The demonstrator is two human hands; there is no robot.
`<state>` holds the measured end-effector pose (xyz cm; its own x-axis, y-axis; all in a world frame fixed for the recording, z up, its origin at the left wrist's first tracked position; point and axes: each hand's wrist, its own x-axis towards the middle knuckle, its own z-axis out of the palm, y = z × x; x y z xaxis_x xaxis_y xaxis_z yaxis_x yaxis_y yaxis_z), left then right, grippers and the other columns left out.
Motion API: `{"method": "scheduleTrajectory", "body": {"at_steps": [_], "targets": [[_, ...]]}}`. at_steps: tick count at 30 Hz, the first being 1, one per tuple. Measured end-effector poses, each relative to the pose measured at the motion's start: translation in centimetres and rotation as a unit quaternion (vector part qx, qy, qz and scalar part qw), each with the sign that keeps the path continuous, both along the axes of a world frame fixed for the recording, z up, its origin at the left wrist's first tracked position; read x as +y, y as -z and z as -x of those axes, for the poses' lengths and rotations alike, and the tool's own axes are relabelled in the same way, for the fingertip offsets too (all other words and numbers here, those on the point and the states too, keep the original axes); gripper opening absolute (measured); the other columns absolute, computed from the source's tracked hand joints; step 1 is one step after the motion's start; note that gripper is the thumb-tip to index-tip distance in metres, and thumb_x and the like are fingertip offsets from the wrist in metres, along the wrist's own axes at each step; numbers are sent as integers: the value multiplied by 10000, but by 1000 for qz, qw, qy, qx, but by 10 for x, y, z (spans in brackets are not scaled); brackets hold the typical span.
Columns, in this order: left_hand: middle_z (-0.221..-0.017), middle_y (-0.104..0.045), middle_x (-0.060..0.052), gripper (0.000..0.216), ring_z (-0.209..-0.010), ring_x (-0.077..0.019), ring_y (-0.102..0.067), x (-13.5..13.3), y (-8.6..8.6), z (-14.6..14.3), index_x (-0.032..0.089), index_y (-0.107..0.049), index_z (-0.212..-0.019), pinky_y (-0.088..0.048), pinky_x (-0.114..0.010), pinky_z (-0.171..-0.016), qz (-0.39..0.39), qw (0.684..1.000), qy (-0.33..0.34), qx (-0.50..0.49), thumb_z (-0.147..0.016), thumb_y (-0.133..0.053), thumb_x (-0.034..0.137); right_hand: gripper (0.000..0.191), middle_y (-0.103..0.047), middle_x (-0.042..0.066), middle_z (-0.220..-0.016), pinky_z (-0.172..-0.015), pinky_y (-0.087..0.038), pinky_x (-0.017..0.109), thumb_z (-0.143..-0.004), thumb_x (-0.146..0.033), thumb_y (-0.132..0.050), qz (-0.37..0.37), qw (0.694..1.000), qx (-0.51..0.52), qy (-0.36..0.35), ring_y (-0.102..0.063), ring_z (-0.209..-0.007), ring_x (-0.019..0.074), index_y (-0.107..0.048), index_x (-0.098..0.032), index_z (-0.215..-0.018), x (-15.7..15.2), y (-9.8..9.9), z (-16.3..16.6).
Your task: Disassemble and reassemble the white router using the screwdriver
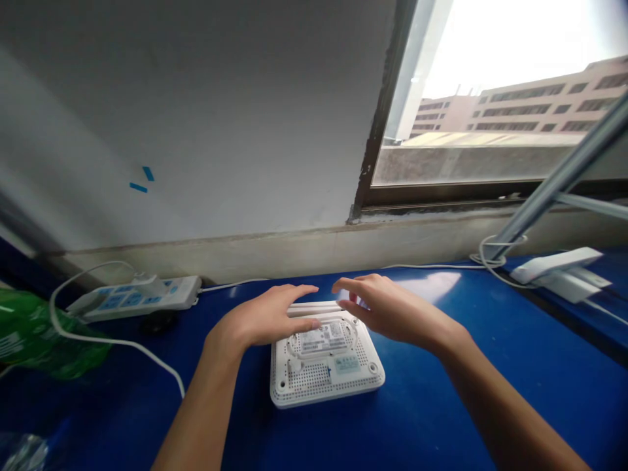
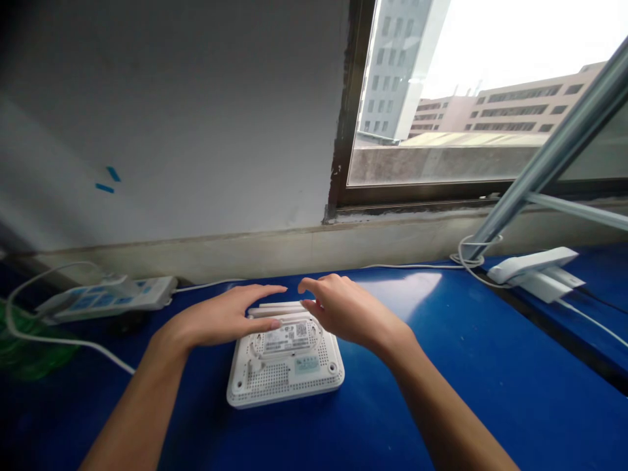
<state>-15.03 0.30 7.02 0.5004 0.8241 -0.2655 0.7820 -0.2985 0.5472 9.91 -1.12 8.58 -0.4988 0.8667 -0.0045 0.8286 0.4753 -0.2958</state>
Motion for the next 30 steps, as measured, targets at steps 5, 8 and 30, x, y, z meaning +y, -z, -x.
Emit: {"method": "scheduleTrajectory", "body": {"at_steps": [5, 8, 30], "targets": [[-1581, -489, -24, 733, -1447, -321, -445, 3, 4, 1, 370, -458, -1539, -340, -447, -1193, -2, 1000, 7, -1, -883, -618, 655, 314, -775, 82, -976, -647, -413, 265, -1001, -190, -506, -4, 1000, -3, 3, -713, -831, 203, -649, -255, -1273, -1, 1, 0], [-1538, -537, -44, 720, -1391, -319, -506, 3, 5, -1, 342, -483, -1527, -369, -425, -1166, -1, 1000, 16, 2, -881, -631, 626, 487, -754, 77, -1088, -710, -448, 265, -926, -90, -525, -17, 1000, 9, -22, -696, -910, 200, -579, -272, -1375, -1, 3, -5], [-1172, -653, -119, 461, -1175, -348, -572, -9, -1, -29, 252, -796, -1141, -470, -388, -977, -45, 991, 7, 127, -800, -716, 553, 594, -685, 121, -1170, -792, -458, 282, -897, -38, -480, -9, 997, 45, -65, -649, -994, 211, -458, -236, -1456, -3, 5, -11]]}}
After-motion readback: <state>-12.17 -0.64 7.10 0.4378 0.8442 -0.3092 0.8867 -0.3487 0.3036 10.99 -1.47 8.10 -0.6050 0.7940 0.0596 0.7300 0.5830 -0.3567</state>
